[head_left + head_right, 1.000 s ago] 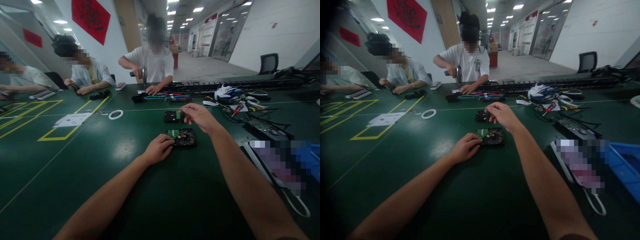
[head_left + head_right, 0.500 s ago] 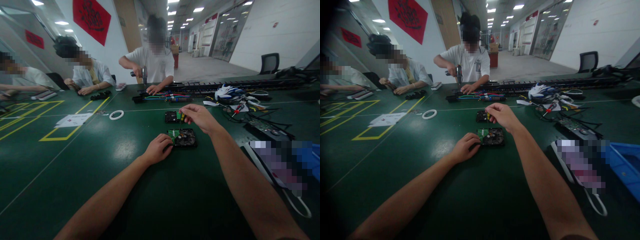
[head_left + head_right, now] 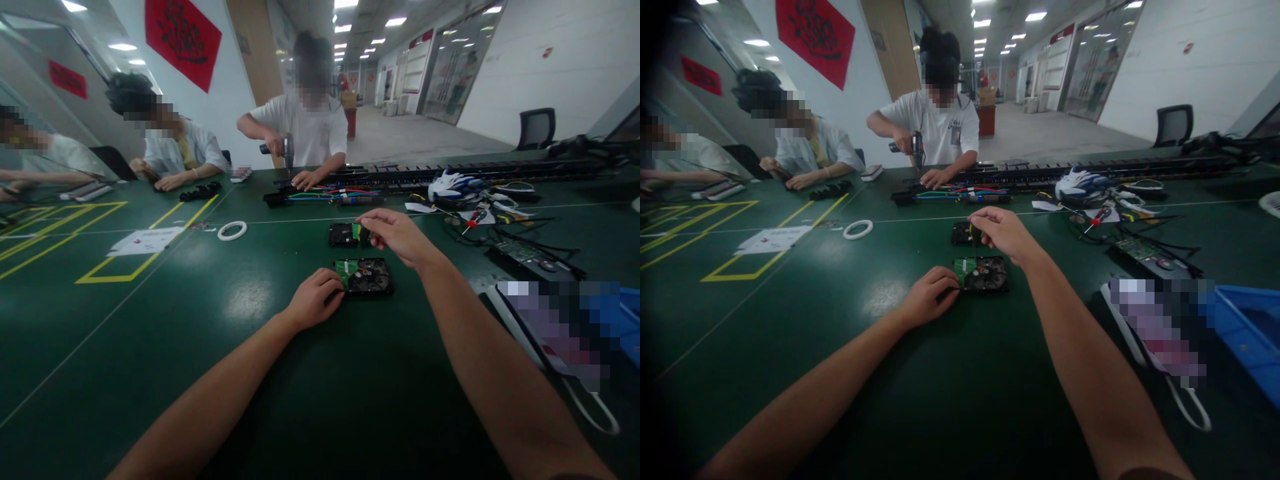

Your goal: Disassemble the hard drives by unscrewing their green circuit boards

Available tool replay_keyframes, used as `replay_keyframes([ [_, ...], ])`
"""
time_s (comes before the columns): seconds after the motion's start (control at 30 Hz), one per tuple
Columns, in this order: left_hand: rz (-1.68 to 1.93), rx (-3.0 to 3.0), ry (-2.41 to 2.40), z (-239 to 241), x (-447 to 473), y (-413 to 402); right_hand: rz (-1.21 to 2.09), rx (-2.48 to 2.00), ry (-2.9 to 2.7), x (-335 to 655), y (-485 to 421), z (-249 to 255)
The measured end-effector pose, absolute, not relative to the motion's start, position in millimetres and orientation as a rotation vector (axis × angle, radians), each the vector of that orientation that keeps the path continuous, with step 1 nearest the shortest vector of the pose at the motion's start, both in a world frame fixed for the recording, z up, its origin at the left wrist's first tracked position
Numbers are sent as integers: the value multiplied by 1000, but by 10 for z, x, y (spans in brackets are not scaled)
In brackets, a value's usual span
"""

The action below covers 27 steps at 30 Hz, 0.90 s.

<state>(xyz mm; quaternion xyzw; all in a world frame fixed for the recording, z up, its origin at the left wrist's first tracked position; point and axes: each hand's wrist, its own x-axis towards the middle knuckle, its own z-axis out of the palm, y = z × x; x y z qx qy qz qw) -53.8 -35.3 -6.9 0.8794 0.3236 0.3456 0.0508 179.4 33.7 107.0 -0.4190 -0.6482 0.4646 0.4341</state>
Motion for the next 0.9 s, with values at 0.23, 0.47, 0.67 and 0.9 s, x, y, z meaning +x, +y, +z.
replay_keyframes([
  [0.23,1046,2701,960,-62,-547,-350,1113,-1030,-1656,1801,341,1045],
  [0.47,1045,2708,947,-52,-546,-356,1116,-1043,-1628,1790,331,1058],
  [0.67,1046,2713,936,-51,-554,-353,1137,-1041,-1630,1779,313,1081],
  [0.9,1050,2704,945,-44,-550,-355,1096,-1028,-1676,1794,325,1050],
])
